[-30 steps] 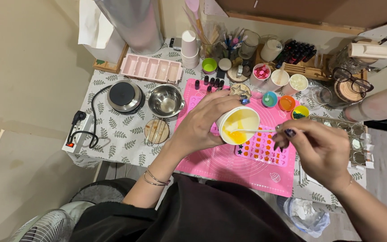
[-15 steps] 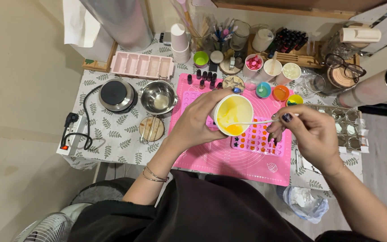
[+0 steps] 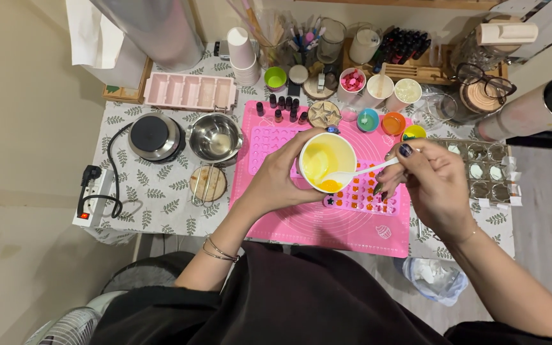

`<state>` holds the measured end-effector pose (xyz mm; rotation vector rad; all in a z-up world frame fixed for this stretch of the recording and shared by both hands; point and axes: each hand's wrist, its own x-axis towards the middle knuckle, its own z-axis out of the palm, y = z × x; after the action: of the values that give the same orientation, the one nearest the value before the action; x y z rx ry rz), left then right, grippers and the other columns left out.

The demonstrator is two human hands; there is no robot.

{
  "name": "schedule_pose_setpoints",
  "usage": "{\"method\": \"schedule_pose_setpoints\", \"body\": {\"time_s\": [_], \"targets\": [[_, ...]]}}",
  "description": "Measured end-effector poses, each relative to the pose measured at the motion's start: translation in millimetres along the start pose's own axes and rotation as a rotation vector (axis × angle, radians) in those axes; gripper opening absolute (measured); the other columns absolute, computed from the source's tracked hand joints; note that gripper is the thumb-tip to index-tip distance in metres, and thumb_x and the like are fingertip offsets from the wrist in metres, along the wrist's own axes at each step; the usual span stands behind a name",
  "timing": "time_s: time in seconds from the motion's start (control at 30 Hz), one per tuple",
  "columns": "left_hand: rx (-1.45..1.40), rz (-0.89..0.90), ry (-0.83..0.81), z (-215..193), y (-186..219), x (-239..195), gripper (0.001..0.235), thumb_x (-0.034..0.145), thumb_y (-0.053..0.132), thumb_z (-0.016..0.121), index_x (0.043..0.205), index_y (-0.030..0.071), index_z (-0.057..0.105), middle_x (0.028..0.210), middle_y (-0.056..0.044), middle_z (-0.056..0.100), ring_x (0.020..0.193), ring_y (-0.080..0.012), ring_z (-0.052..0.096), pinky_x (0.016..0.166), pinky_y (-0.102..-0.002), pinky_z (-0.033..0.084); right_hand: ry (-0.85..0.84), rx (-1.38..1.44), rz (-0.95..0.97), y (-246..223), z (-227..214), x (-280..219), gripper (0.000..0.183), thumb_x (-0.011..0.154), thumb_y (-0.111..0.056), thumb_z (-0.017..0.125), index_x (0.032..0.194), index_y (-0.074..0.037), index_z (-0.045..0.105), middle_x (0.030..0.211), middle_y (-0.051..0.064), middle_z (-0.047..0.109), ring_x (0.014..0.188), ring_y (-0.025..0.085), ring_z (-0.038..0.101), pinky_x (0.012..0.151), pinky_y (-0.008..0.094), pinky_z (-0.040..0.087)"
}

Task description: The person stirs melted yellow wax in a paper cup with a stick, adds color from a small bottle, and stirs again. They then pour the colored wax from the cup into the cavities of pink silicone molds on the work mat and set the empty cup aside.

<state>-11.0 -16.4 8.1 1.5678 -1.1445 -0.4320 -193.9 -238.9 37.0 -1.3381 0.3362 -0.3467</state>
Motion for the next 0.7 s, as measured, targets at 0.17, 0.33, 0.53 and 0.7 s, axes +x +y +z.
{"method": "schedule_pose_setpoints", "body": {"time_s": [0.17,0.33,0.53,0.7], "targets": [[-0.052,-0.055,-0.014,6.5,-1.8,-3.2,0.098,0.068,0.023,0.092,0.153,0.014,0.044,0.146,-0.011,0.063,0.136,-0.0267,0.064,0.116,-0.039,0.050,0.011,0.026,0.052,3.6,-0.1,2.0,0.021,0.110,-0.010,0.049,0.115,0.006,0.062,0.087,0.019,0.072,0.072,0.022,0.071,0.068,0.033,0.058],[-0.137,-0.176,-0.033,16.0,-1.1,-4.4,0.095,0.070,0.027,0.088,0.153,0.013,0.044,0.140,-0.011,0.066,0.131,-0.0250,0.068,0.113,-0.039,0.054,0.037,0.115,0.143,17.5,-11.1,7.7,0.017,0.111,-0.010,0.051,0.107,0.003,0.061,0.086,0.017,0.072,0.071,0.020,0.070,0.068,0.031,0.057],[-0.019,-0.228,-0.060,24.4,6.0,-1.9,0.092,0.071,0.035,0.086,0.149,0.013,0.045,0.132,-0.011,0.070,0.124,-0.0259,0.071,0.106,-0.040,0.056,0.126,0.161,0.236,28.4,-23.9,1.6,0.018,0.111,-0.011,0.054,0.101,0.003,0.061,0.086,0.015,0.073,0.069,0.017,0.068,0.068,0.029,0.054],[0.025,-0.251,-0.114,44.4,3.6,-3.0,0.090,0.069,0.035,0.085,0.149,0.017,0.047,0.133,-0.011,0.071,0.120,-0.0301,0.072,0.099,-0.041,0.058,0.256,0.262,0.168,22.1,-36.1,-16.4,0.016,0.111,-0.011,0.054,0.105,0.000,0.062,0.087,0.012,0.072,0.072,0.016,0.068,0.073,0.028,0.054]]}}
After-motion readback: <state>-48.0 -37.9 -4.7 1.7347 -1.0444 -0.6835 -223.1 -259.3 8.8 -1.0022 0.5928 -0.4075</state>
